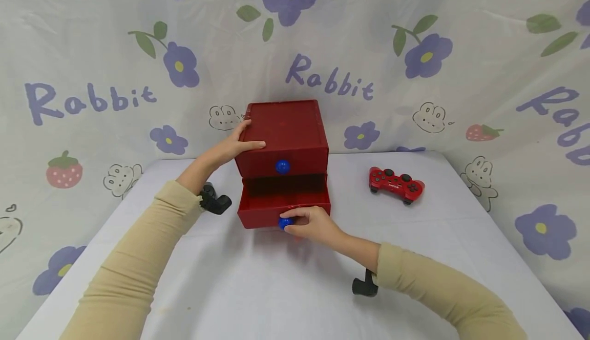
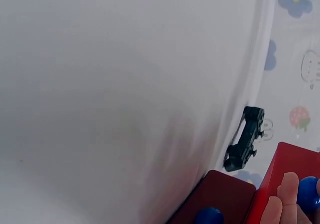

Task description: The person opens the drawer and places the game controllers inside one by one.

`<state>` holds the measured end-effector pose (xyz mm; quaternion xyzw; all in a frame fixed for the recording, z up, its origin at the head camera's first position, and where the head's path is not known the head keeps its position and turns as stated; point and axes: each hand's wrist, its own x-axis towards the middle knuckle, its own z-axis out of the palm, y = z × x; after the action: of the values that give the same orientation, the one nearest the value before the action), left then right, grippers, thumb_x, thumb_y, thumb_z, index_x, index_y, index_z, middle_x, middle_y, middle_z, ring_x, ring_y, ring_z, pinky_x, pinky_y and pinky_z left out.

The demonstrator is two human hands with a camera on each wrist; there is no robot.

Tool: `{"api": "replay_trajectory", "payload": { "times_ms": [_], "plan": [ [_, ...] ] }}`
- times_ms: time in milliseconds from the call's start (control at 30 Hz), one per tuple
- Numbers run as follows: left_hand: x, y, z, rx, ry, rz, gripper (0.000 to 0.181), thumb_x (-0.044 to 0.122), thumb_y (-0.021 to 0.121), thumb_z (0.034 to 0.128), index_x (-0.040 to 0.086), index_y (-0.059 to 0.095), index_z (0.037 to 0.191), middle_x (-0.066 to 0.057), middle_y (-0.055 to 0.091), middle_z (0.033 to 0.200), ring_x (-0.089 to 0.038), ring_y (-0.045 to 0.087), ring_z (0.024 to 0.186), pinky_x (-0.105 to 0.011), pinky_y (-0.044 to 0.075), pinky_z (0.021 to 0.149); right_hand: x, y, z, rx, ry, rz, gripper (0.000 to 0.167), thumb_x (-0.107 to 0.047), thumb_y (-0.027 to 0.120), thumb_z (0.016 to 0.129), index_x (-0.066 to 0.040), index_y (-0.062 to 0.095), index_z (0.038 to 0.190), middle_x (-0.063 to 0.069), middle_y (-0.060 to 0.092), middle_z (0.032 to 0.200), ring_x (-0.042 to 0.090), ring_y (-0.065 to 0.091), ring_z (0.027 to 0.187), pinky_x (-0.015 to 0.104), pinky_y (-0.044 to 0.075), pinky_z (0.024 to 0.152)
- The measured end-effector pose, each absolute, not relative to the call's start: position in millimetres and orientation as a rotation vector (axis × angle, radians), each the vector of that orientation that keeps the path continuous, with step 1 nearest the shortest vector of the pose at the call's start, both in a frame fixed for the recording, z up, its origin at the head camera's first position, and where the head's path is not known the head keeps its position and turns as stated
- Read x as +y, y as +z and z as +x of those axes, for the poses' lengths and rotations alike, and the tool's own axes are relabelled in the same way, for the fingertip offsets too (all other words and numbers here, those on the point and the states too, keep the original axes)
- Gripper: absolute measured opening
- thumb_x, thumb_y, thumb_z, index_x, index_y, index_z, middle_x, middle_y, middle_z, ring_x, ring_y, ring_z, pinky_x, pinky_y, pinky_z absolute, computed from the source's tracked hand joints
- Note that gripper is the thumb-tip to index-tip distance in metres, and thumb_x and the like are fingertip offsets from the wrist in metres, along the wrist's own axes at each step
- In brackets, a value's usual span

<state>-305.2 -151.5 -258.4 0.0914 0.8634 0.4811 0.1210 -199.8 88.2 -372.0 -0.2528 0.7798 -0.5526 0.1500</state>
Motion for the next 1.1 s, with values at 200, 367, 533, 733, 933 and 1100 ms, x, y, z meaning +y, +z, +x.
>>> {"api": "replay_trajectory", "payload": {
  "times_ms": [200,367,533,733,933,1100],
  "plan": [
    [-151.1,-258.5,-304.6,2.523,1.413,0.280,0.089,0.037,0.058,0.0841,0.021,-0.002,0.147,-0.013,0.015,0.148,-0.030,0.021,0.132,-0.050,0.021,0.107,90.5,-373.6,-190.7,2.208,-1.585,-0.760,0.034,-0.012,0.064,0.086,0.001,0.061,0.117,0.019,0.065,0.101,0.035,0.064,0.079,0.025,0.053,0.071],
    [-150.6,-257.7,-303.8,2.529,1.418,0.289,0.089,0.036,0.058,0.0846,0.020,-0.002,0.148,-0.013,0.013,0.149,-0.030,0.021,0.132,-0.050,0.020,0.108,92.5,-374.8,-182.6,2.210,-1.556,-0.781,0.034,-0.011,0.063,0.086,0.001,0.060,0.118,0.019,0.066,0.100,0.034,0.064,0.079,0.023,0.053,0.071],
    [-150.5,-257.7,-304.2,2.533,1.413,0.281,0.088,0.037,0.058,0.0847,0.021,-0.002,0.148,-0.013,0.012,0.149,-0.030,0.020,0.133,-0.050,0.020,0.108,94.6,-373.4,-176.1,2.204,-1.557,-0.784,0.033,-0.011,0.061,0.087,0.001,0.059,0.118,0.018,0.066,0.102,0.026,0.065,0.074,0.023,0.052,0.072],
    [-151.2,-258.7,-306.0,2.516,1.428,0.296,0.088,0.036,0.056,0.0861,0.021,-0.004,0.148,-0.012,0.008,0.151,-0.029,0.017,0.134,-0.048,0.016,0.109,96.3,-373.9,-169.3,2.193,-1.554,-0.799,0.033,-0.011,0.059,0.089,0.001,0.058,0.120,0.018,0.064,0.104,0.016,0.063,0.067,0.022,0.052,0.071],
    [-150.8,-259.5,-306.0,2.514,1.430,0.300,0.087,0.036,0.056,0.0860,0.020,-0.004,0.148,-0.012,0.010,0.150,-0.029,0.018,0.134,-0.048,0.017,0.109,98.0,-375.1,-164.3,2.181,-1.550,-0.838,0.033,-0.010,0.057,0.090,0.002,0.058,0.120,0.019,0.063,0.104,0.020,0.063,0.065,0.022,0.052,0.070],
    [-150.3,-259.6,-305.2,2.524,1.425,0.286,0.088,0.037,0.058,0.0847,0.021,-0.002,0.148,-0.011,0.011,0.150,-0.029,0.019,0.133,-0.049,0.019,0.108,98.6,-376.7,-161.0,2.189,-1.527,-0.834,0.033,-0.012,0.057,0.090,-0.001,0.058,0.121,0.016,0.064,0.102,0.013,0.061,0.065,0.022,0.052,0.069]
  ]
}}
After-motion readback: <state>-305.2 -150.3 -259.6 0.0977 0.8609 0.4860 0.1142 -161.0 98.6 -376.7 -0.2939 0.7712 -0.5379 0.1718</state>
